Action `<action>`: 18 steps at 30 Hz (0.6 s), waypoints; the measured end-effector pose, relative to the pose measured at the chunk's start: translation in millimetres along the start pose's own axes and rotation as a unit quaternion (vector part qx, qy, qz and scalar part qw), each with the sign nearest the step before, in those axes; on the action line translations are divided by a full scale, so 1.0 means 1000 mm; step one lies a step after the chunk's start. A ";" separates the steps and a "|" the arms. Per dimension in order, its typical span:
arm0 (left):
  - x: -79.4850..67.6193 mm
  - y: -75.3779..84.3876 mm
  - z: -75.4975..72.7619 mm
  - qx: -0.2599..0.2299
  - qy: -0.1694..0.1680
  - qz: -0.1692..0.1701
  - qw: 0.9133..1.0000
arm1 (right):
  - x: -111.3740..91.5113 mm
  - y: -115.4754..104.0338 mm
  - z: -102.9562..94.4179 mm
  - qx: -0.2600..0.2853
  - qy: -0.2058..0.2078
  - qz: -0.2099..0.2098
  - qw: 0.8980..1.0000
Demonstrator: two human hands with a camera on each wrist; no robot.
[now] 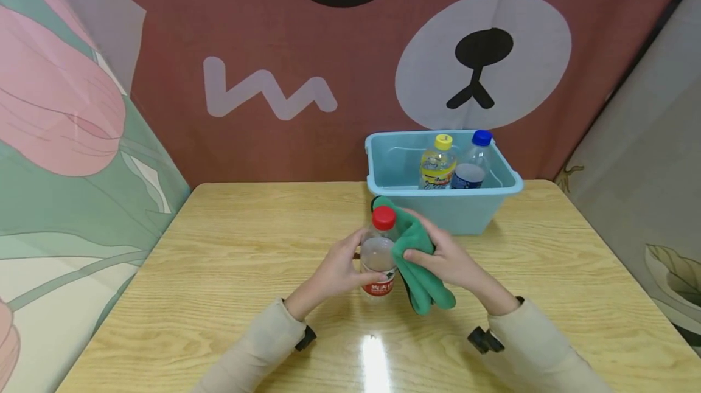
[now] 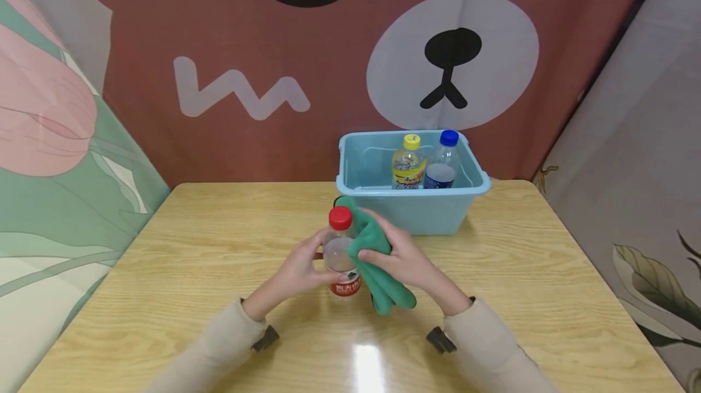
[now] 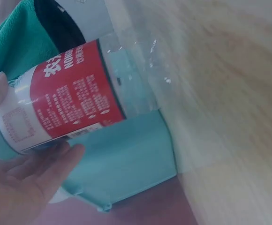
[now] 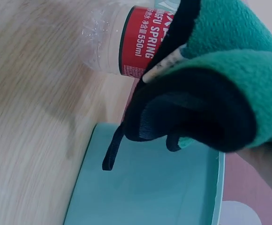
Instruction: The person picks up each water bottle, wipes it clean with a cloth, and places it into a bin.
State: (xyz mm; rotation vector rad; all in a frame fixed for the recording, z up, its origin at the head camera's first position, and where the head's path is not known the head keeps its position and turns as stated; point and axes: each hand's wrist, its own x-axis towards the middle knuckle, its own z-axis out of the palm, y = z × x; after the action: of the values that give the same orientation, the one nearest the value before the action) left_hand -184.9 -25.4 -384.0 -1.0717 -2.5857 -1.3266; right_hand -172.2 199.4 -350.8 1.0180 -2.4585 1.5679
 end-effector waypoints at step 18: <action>-0.005 0.009 -0.005 0.101 0.009 0.035 0.994 | 0.012 -0.010 0.019 0.028 0.003 0.003 1.000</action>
State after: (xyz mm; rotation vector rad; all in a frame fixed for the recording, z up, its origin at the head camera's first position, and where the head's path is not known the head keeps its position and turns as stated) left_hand -177.1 -28.8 -376.2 -1.0995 -2.5756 -1.0290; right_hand -170.7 174.6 -347.9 1.0115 -2.4288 1.6486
